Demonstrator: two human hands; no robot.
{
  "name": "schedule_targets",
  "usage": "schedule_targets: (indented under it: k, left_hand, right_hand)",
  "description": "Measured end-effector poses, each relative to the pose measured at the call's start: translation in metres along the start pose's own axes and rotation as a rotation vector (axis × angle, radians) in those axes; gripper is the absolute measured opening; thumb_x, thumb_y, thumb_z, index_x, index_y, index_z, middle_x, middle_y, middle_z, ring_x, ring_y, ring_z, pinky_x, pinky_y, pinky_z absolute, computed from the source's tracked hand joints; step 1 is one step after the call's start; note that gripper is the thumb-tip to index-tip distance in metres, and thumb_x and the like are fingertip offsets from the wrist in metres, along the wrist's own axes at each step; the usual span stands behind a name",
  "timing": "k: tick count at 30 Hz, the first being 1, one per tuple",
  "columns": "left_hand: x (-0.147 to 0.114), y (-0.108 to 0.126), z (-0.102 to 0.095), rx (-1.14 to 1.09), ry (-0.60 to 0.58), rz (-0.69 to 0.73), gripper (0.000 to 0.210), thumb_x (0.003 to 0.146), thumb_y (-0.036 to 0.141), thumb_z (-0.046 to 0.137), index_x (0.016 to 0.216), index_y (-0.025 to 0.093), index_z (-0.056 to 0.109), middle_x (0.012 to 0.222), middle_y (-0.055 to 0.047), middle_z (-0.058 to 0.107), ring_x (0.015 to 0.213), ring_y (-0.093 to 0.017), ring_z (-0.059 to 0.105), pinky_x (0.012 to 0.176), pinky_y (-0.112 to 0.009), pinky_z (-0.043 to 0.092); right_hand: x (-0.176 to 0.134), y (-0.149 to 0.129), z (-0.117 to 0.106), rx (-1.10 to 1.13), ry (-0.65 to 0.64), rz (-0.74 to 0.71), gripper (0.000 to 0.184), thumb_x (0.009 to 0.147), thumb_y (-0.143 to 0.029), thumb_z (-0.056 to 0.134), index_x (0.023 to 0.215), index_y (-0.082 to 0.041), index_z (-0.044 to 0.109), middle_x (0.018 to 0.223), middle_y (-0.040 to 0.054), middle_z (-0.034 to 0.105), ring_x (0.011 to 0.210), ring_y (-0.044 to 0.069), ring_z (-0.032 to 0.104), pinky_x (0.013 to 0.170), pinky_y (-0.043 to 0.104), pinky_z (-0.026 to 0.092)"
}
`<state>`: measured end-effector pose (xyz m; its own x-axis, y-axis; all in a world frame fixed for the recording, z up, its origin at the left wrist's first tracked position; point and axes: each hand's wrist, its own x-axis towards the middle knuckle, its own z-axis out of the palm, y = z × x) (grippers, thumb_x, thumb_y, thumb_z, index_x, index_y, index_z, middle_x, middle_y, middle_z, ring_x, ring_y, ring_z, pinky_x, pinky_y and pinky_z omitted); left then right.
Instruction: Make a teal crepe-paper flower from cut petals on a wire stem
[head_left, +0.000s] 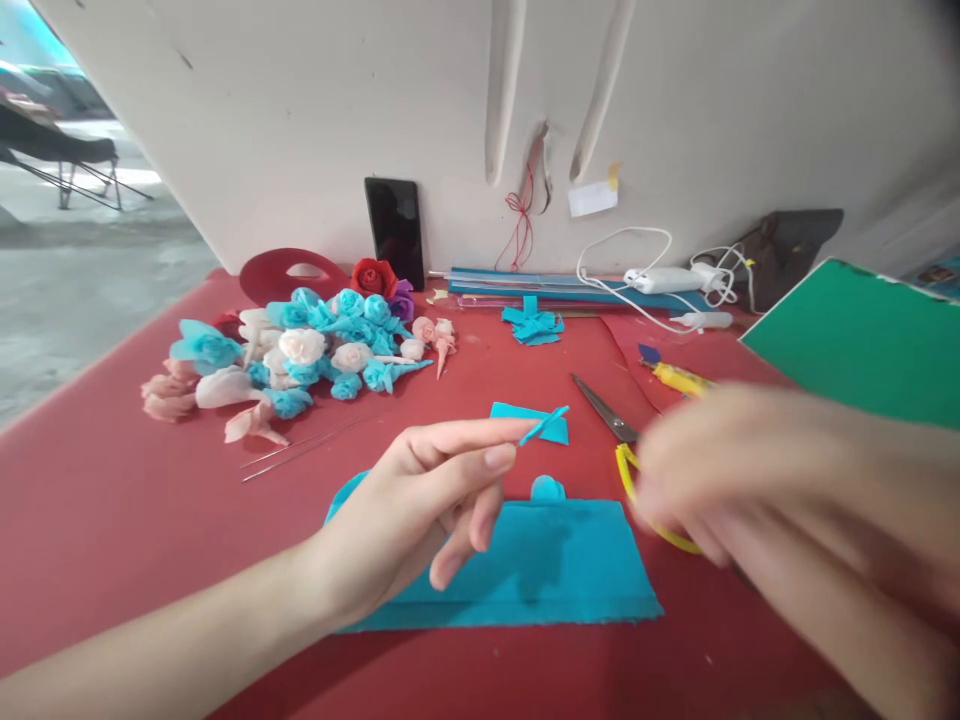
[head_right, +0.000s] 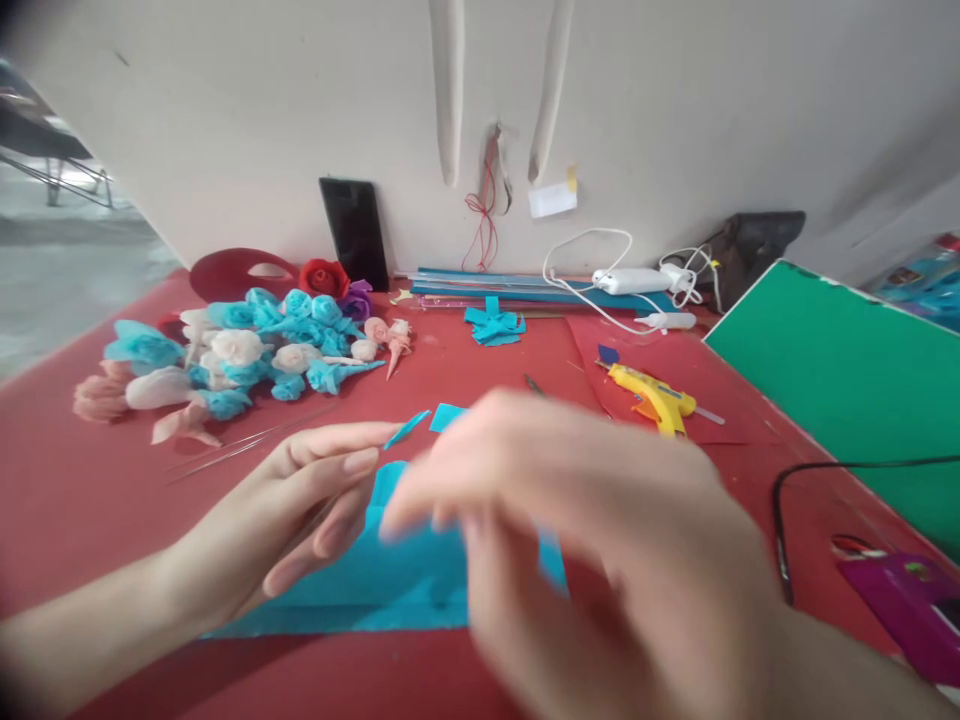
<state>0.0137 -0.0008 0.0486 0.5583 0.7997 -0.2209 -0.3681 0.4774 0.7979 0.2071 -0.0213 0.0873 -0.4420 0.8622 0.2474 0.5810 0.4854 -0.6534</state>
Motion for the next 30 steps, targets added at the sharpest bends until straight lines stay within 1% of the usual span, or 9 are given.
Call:
schedule_targets:
  k: [2, 3, 6, 9, 11, 16, 20, 24, 30]
  left_hand:
    - [0.001, 0.000, 0.000, 0.013, 0.004, -0.007, 0.021, 0.081, 0.019, 0.056, 0.095, 0.026, 0.069, 0.039, 0.007, 0.054, 0.025, 0.002, 0.041, 0.030, -0.007, 0.026]
    - [0.001, 0.000, 0.000, 0.017, 0.006, -0.011, 0.021, 0.080, 0.020, 0.056, 0.095, 0.026, 0.070, 0.039, 0.006, 0.055, 0.025, 0.001, 0.041, 0.030, -0.008, 0.025]
    - [0.001, 0.000, 0.000, 0.013, 0.003, -0.013, 0.020, 0.079, 0.022, 0.058, 0.094, 0.025, 0.070, 0.040, 0.005, 0.055, 0.025, 0.001, 0.042, 0.031, -0.009, 0.025]
    - [0.000, -0.001, 0.001, 0.024, -0.004, -0.047, 0.020, 0.078, 0.023, 0.058, 0.094, 0.023, 0.070, 0.041, 0.004, 0.056, 0.026, 0.000, 0.042, 0.031, -0.009, 0.026]
    - [-0.001, -0.001, 0.001, 0.029, -0.018, -0.066, 0.020, 0.078, 0.023, 0.059, 0.094, 0.022, 0.070, 0.041, 0.004, 0.056, 0.026, 0.000, 0.042, 0.030, -0.009, 0.026]
    - [-0.001, -0.003, 0.001, 0.007, -0.055, -0.074, 0.024, 0.078, 0.024, 0.059, 0.101, 0.022, 0.067, 0.042, 0.003, 0.056, 0.026, -0.001, 0.042, 0.027, -0.008, 0.028]
    - [-0.001, -0.004, 0.000, 0.007, -0.088, -0.059, 0.025, 0.078, 0.023, 0.059, 0.102, 0.022, 0.067, 0.042, 0.003, 0.057, 0.027, -0.002, 0.045, 0.028, -0.008, 0.033]
    - [-0.001, -0.004, -0.002, 0.004, -0.109, -0.077, 0.025, 0.080, 0.023, 0.057, 0.104, 0.024, 0.065, 0.045, 0.003, 0.060, 0.030, -0.003, 0.050, 0.031, -0.009, 0.037]
    - [0.001, -0.006, -0.003, 0.022, -0.110, -0.041, 0.025, 0.077, 0.026, 0.062, 0.101, 0.027, 0.067, 0.045, 0.004, 0.061, 0.030, -0.002, 0.048, 0.032, -0.010, 0.036]
  right_hand:
    - [0.010, -0.001, -0.002, 0.010, 0.094, -0.010, 0.014, 0.086, -0.028, 0.049, 0.097, -0.031, 0.057, 0.088, -0.0027, 0.058, 0.069, 0.011, 0.054, 0.054, 0.021, 0.044]
    - [0.013, 0.000, -0.002, 0.016, 0.114, -0.017, 0.013, 0.084, -0.028, 0.051, 0.096, -0.030, 0.057, 0.088, -0.0031, 0.058, 0.065, 0.010, 0.053, 0.051, 0.020, 0.043]
    - [0.019, 0.003, 0.002, 0.018, 0.066, -0.022, 0.012, 0.080, -0.027, 0.058, 0.092, -0.027, 0.060, 0.085, -0.0048, 0.058, 0.058, 0.006, 0.049, 0.048, 0.017, 0.042]
    - [0.019, 0.003, 0.006, -0.010, 0.105, -0.021, 0.005, 0.079, -0.022, 0.058, 0.083, -0.025, 0.062, 0.079, -0.0057, 0.060, 0.055, 0.005, 0.048, 0.046, 0.015, 0.040]
    - [0.019, 0.001, 0.006, -0.021, 0.122, -0.018, 0.006, 0.079, -0.021, 0.058, 0.079, -0.025, 0.062, 0.076, -0.0061, 0.060, 0.053, 0.004, 0.047, 0.043, 0.013, 0.038]
    - [0.022, 0.001, 0.004, 0.021, 0.109, 0.009, 0.003, 0.076, -0.022, 0.061, 0.075, -0.024, 0.062, 0.068, -0.0069, 0.059, 0.052, 0.004, 0.047, 0.042, 0.012, 0.036]
    - [0.023, 0.002, 0.004, 0.057, 0.114, 0.018, 0.004, 0.074, -0.021, 0.063, 0.071, -0.022, 0.061, 0.061, -0.0076, 0.056, 0.050, 0.002, 0.046, 0.042, 0.010, 0.035]
    - [0.023, 0.001, 0.005, 0.071, 0.106, 0.059, 0.005, 0.074, -0.021, 0.063, 0.070, -0.022, 0.060, 0.061, -0.0071, 0.055, 0.049, 0.003, 0.047, 0.043, 0.010, 0.037]
    - [0.022, 0.002, 0.006, 0.102, 0.078, 0.123, 0.004, 0.074, -0.025, 0.062, 0.071, -0.023, 0.060, 0.061, -0.0065, 0.055, 0.050, 0.004, 0.047, 0.043, 0.010, 0.038]
